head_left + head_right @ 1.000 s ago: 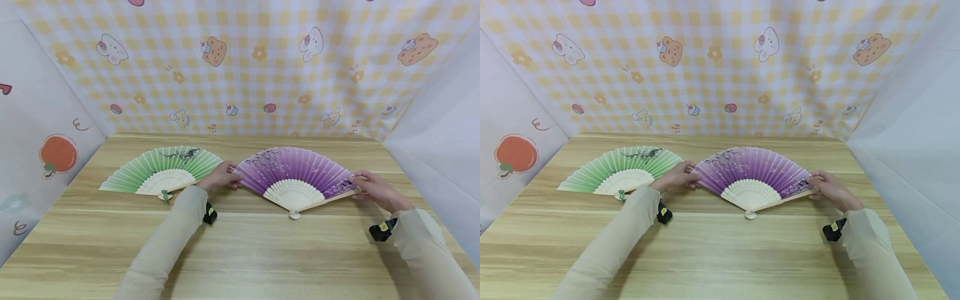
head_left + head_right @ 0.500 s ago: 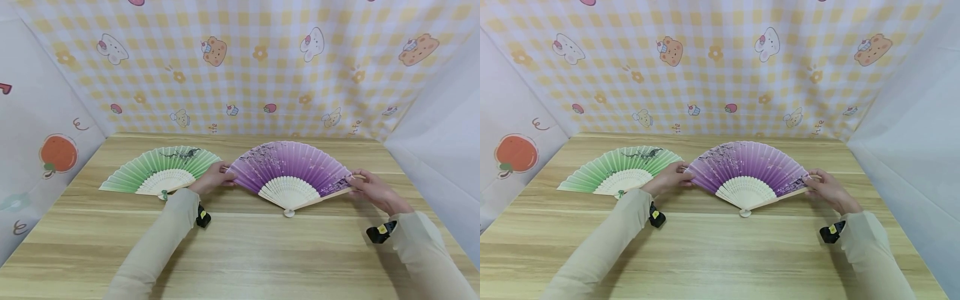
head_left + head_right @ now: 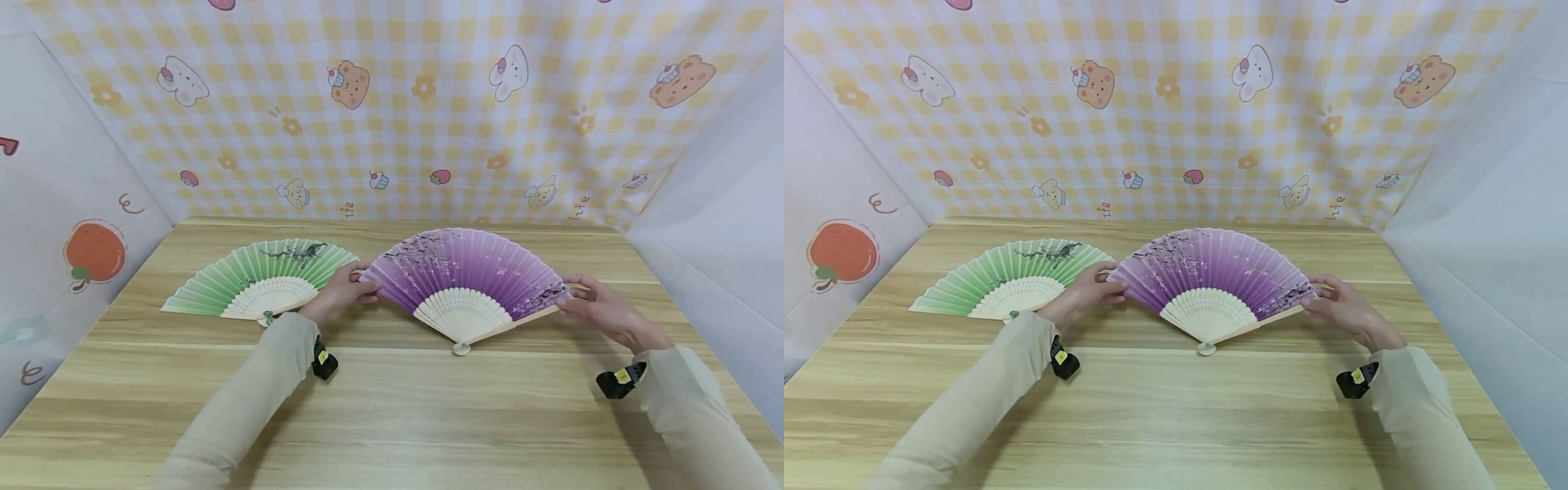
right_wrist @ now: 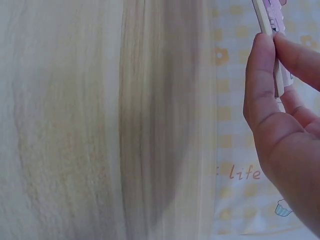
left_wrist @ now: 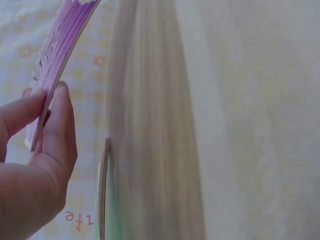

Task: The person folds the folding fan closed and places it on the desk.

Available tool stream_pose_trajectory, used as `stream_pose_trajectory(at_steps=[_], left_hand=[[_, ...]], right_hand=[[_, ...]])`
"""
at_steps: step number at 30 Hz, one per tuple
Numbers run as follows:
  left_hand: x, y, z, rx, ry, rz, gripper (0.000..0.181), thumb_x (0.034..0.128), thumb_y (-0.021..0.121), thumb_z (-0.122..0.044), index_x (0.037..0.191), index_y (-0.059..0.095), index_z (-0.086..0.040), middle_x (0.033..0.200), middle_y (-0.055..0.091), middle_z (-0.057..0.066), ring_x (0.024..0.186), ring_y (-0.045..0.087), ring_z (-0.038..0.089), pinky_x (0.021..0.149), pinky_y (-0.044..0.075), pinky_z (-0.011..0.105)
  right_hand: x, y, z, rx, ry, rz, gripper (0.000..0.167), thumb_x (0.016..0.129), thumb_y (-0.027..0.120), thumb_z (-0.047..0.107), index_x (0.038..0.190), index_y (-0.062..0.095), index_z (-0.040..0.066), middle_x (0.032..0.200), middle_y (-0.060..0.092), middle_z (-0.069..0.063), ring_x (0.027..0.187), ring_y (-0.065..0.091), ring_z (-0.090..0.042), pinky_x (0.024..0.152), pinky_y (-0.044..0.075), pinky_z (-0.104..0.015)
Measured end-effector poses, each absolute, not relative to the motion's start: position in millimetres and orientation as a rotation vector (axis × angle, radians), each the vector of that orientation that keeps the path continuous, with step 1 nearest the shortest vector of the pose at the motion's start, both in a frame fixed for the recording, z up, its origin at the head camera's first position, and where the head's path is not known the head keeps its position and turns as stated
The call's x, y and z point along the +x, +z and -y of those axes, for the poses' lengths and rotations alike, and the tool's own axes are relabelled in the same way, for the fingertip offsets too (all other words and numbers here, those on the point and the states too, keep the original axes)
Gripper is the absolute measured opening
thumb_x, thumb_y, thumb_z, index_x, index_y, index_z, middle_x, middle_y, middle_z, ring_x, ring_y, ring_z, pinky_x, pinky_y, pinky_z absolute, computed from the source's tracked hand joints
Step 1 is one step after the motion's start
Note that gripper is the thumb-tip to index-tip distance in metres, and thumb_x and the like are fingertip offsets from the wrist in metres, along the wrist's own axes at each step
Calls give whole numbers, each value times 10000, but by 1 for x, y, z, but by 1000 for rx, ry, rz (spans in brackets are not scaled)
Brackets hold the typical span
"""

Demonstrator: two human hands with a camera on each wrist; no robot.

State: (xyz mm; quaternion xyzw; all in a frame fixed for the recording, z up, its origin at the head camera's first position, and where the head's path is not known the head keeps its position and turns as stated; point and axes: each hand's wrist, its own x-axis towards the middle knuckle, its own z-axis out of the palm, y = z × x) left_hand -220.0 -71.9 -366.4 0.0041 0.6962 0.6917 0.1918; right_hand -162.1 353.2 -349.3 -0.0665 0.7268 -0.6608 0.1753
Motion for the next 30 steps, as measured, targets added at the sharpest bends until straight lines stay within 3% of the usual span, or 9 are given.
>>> stream_pose_trajectory(at_steps=[10, 15, 22, 30], left_hand=[[-210, -365, 74, -31, 2057, -2006, 533, 823, 535, 83, 1303, 319, 2, 1095, 508, 240, 711, 583, 131, 706, 531, 249], [-208, -363, 74, -83, 2123, -2014, 509, 818, 533, 90, 1278, 338, -10, 1050, 513, 198, 712, 572, 132, 708, 530, 250], [-205, -359, 75, -123, 2201, -1971, 438, 845, 494, 83, 1245, 328, 17, 981, 505, 136, 723, 568, 129, 765, 517, 280], [-200, -353, 75, -130, 2336, -1866, 375, 857, 456, 87, 1208, 338, 27, 1064, 498, 168, 769, 580, 132, 812, 497, 276]], right_hand=[[-161, -346, -345, -144, -1822, -2133, 313, 877, 531, 37, 1136, 423, 174, 980, 550, 3, 881, 560, -89, 829, 481, -243], [-162, -344, -341, -103, -1824, -2157, 318, 880, 541, 77, 1149, 393, 159, 981, 557, 26, 884, 566, -82, 835, 474, -231], [-164, -342, -336, -100, -1953, -2044, 294, 880, 530, 47, 1125, 415, 161, 980, 587, 41, 898, 570, -75, 843, 460, -199], [-166, -337, -327, -77, -2207, -1807, 268, 867, 517, -24, 1089, 444, 107, 966, 621, 4, 893, 583, -94, 829, 468, -194]])
